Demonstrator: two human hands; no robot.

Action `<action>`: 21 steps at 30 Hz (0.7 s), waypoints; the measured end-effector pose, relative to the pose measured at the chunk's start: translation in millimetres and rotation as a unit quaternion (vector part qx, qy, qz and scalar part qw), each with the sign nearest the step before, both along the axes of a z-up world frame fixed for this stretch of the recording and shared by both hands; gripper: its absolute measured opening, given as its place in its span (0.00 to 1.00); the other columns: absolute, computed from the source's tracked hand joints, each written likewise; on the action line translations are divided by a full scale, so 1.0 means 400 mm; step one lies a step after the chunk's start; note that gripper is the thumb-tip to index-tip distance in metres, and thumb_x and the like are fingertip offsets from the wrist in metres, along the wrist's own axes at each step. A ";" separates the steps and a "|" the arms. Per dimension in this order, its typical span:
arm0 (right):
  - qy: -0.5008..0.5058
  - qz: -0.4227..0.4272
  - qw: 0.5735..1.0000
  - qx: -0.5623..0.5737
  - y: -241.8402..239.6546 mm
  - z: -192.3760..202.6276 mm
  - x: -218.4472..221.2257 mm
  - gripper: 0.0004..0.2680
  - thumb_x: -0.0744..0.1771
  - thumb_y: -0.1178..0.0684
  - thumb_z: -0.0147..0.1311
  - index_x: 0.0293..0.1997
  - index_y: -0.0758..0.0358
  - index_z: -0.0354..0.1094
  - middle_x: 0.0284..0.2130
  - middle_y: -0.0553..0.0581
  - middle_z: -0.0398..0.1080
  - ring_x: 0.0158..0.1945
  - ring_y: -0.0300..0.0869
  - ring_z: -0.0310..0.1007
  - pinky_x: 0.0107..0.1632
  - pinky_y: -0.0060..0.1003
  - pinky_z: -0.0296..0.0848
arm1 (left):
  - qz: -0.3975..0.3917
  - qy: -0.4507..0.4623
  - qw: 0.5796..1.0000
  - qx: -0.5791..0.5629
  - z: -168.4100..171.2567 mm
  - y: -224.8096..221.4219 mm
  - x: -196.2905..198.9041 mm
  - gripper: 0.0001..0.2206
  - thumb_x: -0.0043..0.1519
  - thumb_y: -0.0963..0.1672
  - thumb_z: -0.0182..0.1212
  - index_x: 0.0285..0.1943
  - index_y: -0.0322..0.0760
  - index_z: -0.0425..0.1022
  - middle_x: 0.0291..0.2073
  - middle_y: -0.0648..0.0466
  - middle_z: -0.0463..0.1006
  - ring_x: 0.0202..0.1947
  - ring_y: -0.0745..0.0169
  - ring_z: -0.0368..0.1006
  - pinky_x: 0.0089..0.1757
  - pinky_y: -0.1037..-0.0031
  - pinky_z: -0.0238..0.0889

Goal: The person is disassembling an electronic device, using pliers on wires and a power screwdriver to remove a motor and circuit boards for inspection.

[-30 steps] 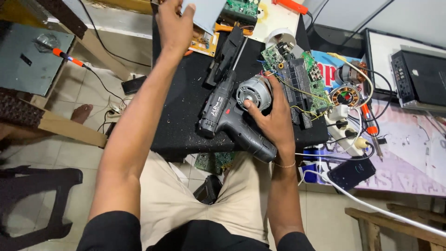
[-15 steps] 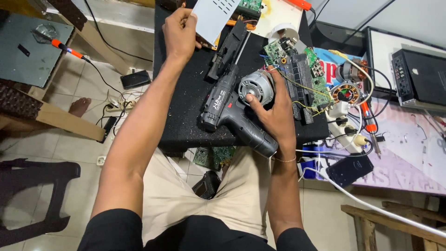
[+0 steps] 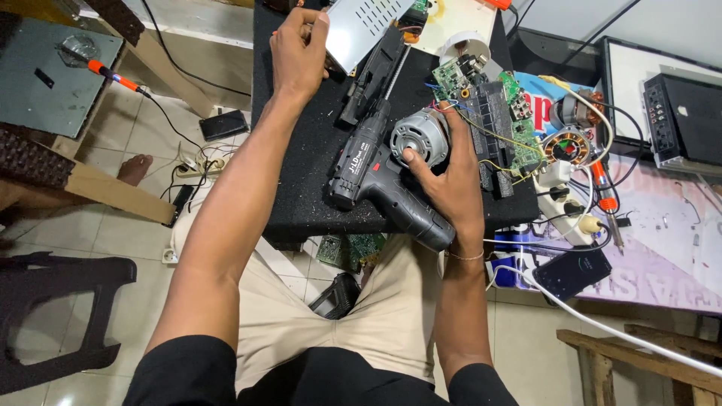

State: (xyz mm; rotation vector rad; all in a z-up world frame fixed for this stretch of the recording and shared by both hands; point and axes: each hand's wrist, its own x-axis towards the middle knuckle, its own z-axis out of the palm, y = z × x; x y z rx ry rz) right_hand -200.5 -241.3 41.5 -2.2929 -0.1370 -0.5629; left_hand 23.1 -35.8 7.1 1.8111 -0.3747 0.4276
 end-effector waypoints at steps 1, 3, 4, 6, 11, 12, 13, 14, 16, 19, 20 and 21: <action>-0.008 0.000 1.000 -0.006 0.001 -0.001 0.000 0.29 0.66 0.49 0.64 0.72 0.65 0.49 0.64 0.70 0.62 0.63 0.59 0.69 0.63 0.50 0.69 | -0.006 -0.003 1.000 -0.024 -0.001 0.002 0.001 0.13 0.67 0.46 0.54 0.46 0.29 0.77 0.18 0.58 0.77 0.10 0.75 0.66 0.13 0.84 0.66; -0.017 -0.001 1.000 -0.011 0.001 -0.001 -0.001 0.29 0.66 0.50 0.65 0.72 0.64 0.48 0.63 0.69 0.63 0.62 0.58 0.69 0.62 0.50 0.69 | -0.013 -0.006 0.999 -0.047 -0.013 0.004 0.012 0.11 0.67 0.44 0.53 0.44 0.28 0.77 0.19 0.56 0.78 0.11 0.75 0.66 0.12 0.83 0.66; -0.018 0.001 1.000 -0.003 0.001 0.000 -0.002 0.30 0.66 0.50 0.65 0.72 0.65 0.47 0.63 0.69 0.62 0.62 0.58 0.69 0.62 0.50 0.69 | -0.005 -0.010 0.999 -0.049 -0.023 0.004 0.022 0.11 0.67 0.43 0.52 0.45 0.29 0.76 0.21 0.54 0.79 0.10 0.74 0.67 0.12 0.84 0.66; -0.017 0.001 1.000 0.006 -0.002 -0.005 -0.001 0.30 0.66 0.50 0.65 0.73 0.66 0.46 0.63 0.70 0.62 0.62 0.58 0.69 0.63 0.50 0.69 | 0.001 -0.012 0.999 -0.051 -0.033 0.009 0.028 0.10 0.68 0.43 0.50 0.45 0.30 0.76 0.23 0.53 0.79 0.09 0.72 0.68 0.11 0.84 0.65; -0.009 -0.002 1.000 -0.007 -0.007 -0.018 0.005 0.31 0.66 0.47 0.65 0.74 0.63 0.46 0.62 0.69 0.61 0.63 0.59 0.67 0.63 0.52 0.68 | 0.013 -0.005 0.996 -0.083 -0.030 0.018 0.026 0.11 0.67 0.44 0.51 0.44 0.31 0.77 0.21 0.55 0.77 0.10 0.71 0.68 0.11 0.83 0.63; -0.008 -0.002 1.000 -0.008 -0.005 -0.013 0.003 0.31 0.66 0.47 0.65 0.74 0.63 0.46 0.62 0.69 0.61 0.63 0.59 0.67 0.63 0.52 0.68 | 0.013 -0.004 0.996 -0.083 -0.030 0.017 0.024 0.11 0.67 0.44 0.51 0.44 0.31 0.77 0.21 0.55 0.77 0.10 0.71 0.68 0.11 0.83 0.63; -0.014 -0.002 1.000 -0.012 -0.002 -0.008 0.001 0.30 0.67 0.48 0.65 0.74 0.64 0.47 0.62 0.69 0.62 0.62 0.58 0.68 0.63 0.51 0.68 | 0.011 -0.021 0.995 -0.093 -0.030 0.016 0.023 0.10 0.66 0.43 0.51 0.44 0.31 0.77 0.22 0.54 0.79 0.10 0.71 0.68 0.11 0.82 0.62; -0.019 -0.002 1.000 -0.016 0.002 -0.004 -0.001 0.30 0.67 0.49 0.65 0.73 0.65 0.47 0.61 0.68 0.63 0.61 0.57 0.68 0.62 0.49 0.67 | 0.010 -0.037 0.994 -0.102 -0.031 0.019 0.020 0.10 0.65 0.42 0.51 0.45 0.31 0.78 0.24 0.52 0.81 0.10 0.70 0.68 0.11 0.81 0.61; -0.012 0.000 1.000 -0.012 0.004 -0.003 -0.006 0.30 0.67 0.49 0.64 0.74 0.66 0.46 0.61 0.69 0.63 0.62 0.57 0.67 0.63 0.48 0.67 | 0.013 -0.034 0.994 -0.105 -0.033 0.020 0.019 0.10 0.64 0.40 0.49 0.44 0.32 0.78 0.23 0.53 0.81 0.10 0.70 0.68 0.11 0.81 0.63; 0.015 0.013 0.999 0.027 -0.005 0.008 -0.027 0.31 0.67 0.51 0.62 0.74 0.69 0.43 0.67 0.72 0.56 0.68 0.58 0.60 0.69 0.48 0.59 | 0.010 -0.019 0.993 -0.112 -0.027 0.017 0.021 0.11 0.62 0.39 0.47 0.44 0.31 0.78 0.24 0.52 0.82 0.10 0.70 0.68 0.12 0.81 0.64; 0.038 0.032 0.997 0.063 -0.006 0.011 -0.032 0.32 0.66 0.52 0.61 0.74 0.73 0.41 0.72 0.74 0.50 0.74 0.59 0.53 0.74 0.49 0.52 | 0.010 -0.002 0.993 -0.115 -0.024 0.020 0.023 0.12 0.62 0.38 0.46 0.44 0.30 0.77 0.26 0.51 0.83 0.11 0.69 0.68 0.12 0.81 0.64; 0.034 0.032 0.997 0.063 -0.001 0.030 -0.043 0.32 0.66 0.52 0.61 0.74 0.73 0.41 0.72 0.74 0.50 0.74 0.59 0.53 0.74 0.49 0.52 | 0.009 -0.006 0.993 -0.115 -0.016 0.021 0.027 0.12 0.62 0.38 0.46 0.44 0.30 0.77 0.26 0.51 0.83 0.11 0.69 0.68 0.12 0.81 0.64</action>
